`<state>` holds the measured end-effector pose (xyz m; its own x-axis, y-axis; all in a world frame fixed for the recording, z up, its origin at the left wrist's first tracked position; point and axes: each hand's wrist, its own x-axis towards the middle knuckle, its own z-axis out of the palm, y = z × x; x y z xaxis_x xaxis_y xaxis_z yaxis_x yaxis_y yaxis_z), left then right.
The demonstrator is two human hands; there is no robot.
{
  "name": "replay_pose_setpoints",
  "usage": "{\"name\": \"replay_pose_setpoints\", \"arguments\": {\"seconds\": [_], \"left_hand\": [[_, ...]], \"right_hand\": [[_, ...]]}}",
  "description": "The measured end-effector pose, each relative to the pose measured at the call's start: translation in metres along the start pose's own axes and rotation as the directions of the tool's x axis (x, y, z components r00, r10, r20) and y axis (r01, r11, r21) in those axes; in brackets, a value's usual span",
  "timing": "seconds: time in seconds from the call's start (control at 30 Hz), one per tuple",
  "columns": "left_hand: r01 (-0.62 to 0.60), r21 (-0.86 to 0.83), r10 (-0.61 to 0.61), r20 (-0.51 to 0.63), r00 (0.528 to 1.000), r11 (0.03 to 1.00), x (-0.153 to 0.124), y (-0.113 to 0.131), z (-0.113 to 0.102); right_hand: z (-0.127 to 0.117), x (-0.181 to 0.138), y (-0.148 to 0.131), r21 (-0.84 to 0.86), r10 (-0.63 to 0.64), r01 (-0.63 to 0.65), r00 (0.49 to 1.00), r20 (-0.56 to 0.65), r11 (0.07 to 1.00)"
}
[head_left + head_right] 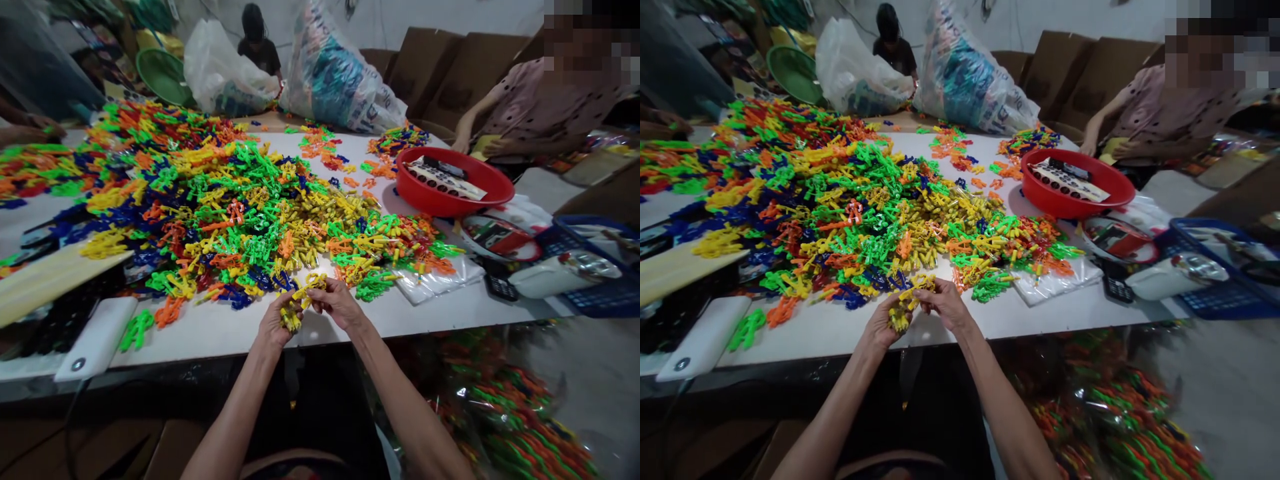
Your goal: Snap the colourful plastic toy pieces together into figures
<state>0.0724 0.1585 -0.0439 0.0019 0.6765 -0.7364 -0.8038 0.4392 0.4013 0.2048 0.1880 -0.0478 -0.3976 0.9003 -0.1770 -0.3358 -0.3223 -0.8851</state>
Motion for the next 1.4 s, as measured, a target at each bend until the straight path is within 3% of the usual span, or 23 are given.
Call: {"name": "replay_pose_setpoints", "arguments": {"seconds": [0.1,0.17,0.27,0.33,0.43,0.5,0.57,0.63,0.7,0.73,0.77,0.8,0.87,0.9,0.97,1.07,1.13,1.17,1.23,1.33,1.4], "left_hand": [[0.001,0.007,-0.001,-0.006,1.000,1.000,0.004,-0.001,-0.003],[0.010,0.019,-0.009,-0.017,1.000,1.000,0.006,-0.001,-0.006],[0.017,0.022,-0.017,-0.011,1.000,1.000,0.008,0.002,-0.008],[0.025,0.018,-0.025,0.011,1.000,1.000,0.008,0.002,-0.008],[0.055,0.039,-0.057,0.056,0.997,0.998,0.006,-0.001,-0.006],[0.038,0.069,-0.042,0.056,0.998,0.997,0.004,-0.003,-0.007],[-0.018,0.102,0.016,0.013,1.000,0.995,0.002,-0.003,-0.011],[-0.059,0.124,0.063,-0.027,0.998,0.991,-0.001,0.002,-0.017],[-0.066,0.121,0.068,-0.012,0.998,0.990,-0.003,0.008,-0.024],[-0.064,0.122,0.063,0.009,0.998,0.990,-0.004,0.011,-0.026],[-0.064,0.134,0.060,0.030,0.998,0.989,-0.004,0.013,-0.028],[-0.073,0.159,0.067,0.042,0.997,0.985,-0.004,0.015,-0.030],[-0.142,0.228,0.136,0.039,0.990,0.963,-0.004,0.016,-0.032],[-0.191,0.263,0.189,0.035,0.981,0.946,-0.004,0.016,-0.033],[-0.289,0.316,0.291,0.042,0.956,0.904,-0.004,0.015,-0.035],[-0.353,0.348,0.350,0.074,0.934,0.868,-0.007,0.016,-0.042],[-0.370,0.348,0.367,0.079,0.927,0.861,-0.008,0.017,-0.046],[-0.383,0.348,0.382,0.072,0.921,0.856,-0.008,0.018,-0.048],[-0.427,0.364,0.442,0.048,0.896,0.827,-0.007,0.017,-0.049],[-0.512,0.434,0.564,0.012,0.826,0.741,-0.004,0.014,-0.046],[-0.557,0.493,0.623,0.038,0.782,0.669,-0.004,0.012,-0.043]], "right_hand": [[-0.001,-0.003,-0.001,-0.106,-0.025,0.024,1.000,-0.009,0.994],[0.001,-0.005,-0.002,-0.266,-0.103,0.088,0.994,-0.040,0.960],[0.009,-0.010,0.003,-0.554,-0.364,0.260,0.928,-0.084,0.791],[0.015,-0.012,0.010,-0.628,-0.466,0.307,0.879,-0.101,0.715],[0.014,-0.011,0.018,-0.615,-0.430,0.237,0.884,-0.185,0.752],[0.000,-0.006,0.011,-0.628,-0.420,0.169,0.864,-0.277,0.760],[-0.023,0.001,-0.012,-0.670,-0.474,0.116,0.793,-0.382,0.733],[-0.048,0.011,-0.042,-0.741,-0.592,0.074,0.657,-0.467,0.667],[-0.063,0.020,-0.065,-0.840,-0.728,0.019,0.510,-0.458,0.542],[-0.063,0.023,-0.070,-0.881,-0.770,-0.018,0.479,-0.423,0.473],[-0.058,0.027,-0.070,-0.912,-0.777,-0.054,0.504,-0.377,0.407],[-0.048,0.029,-0.063,-0.935,-0.743,-0.079,0.586,-0.325,0.346],[-0.020,0.034,-0.035,-0.970,-0.545,-0.073,0.816,-0.193,0.234],[-0.004,0.037,-0.018,-0.984,-0.427,-0.047,0.897,-0.117,0.171],[0.020,0.041,0.013,-0.999,-0.285,0.023,0.959,0.009,0.047],[0.033,0.048,0.037,-0.994,-0.278,0.108,0.954,0.112,-0.031],[0.027,0.052,0.037,-0.989,-0.346,0.140,0.931,0.118,0.038],[0.023,0.053,0.032,-0.982,-0.388,0.148,0.917,0.092,0.116],[0.014,0.052,0.018,-0.916,-0.415,0.167,0.910,0.002,0.364],[0.006,0.042,-0.009,-0.631,-0.195,0.142,0.981,-0.014,0.763],[0.006,0.033,-0.026,-0.465,0.002,0.046,0.995,0.103,0.884]]}}
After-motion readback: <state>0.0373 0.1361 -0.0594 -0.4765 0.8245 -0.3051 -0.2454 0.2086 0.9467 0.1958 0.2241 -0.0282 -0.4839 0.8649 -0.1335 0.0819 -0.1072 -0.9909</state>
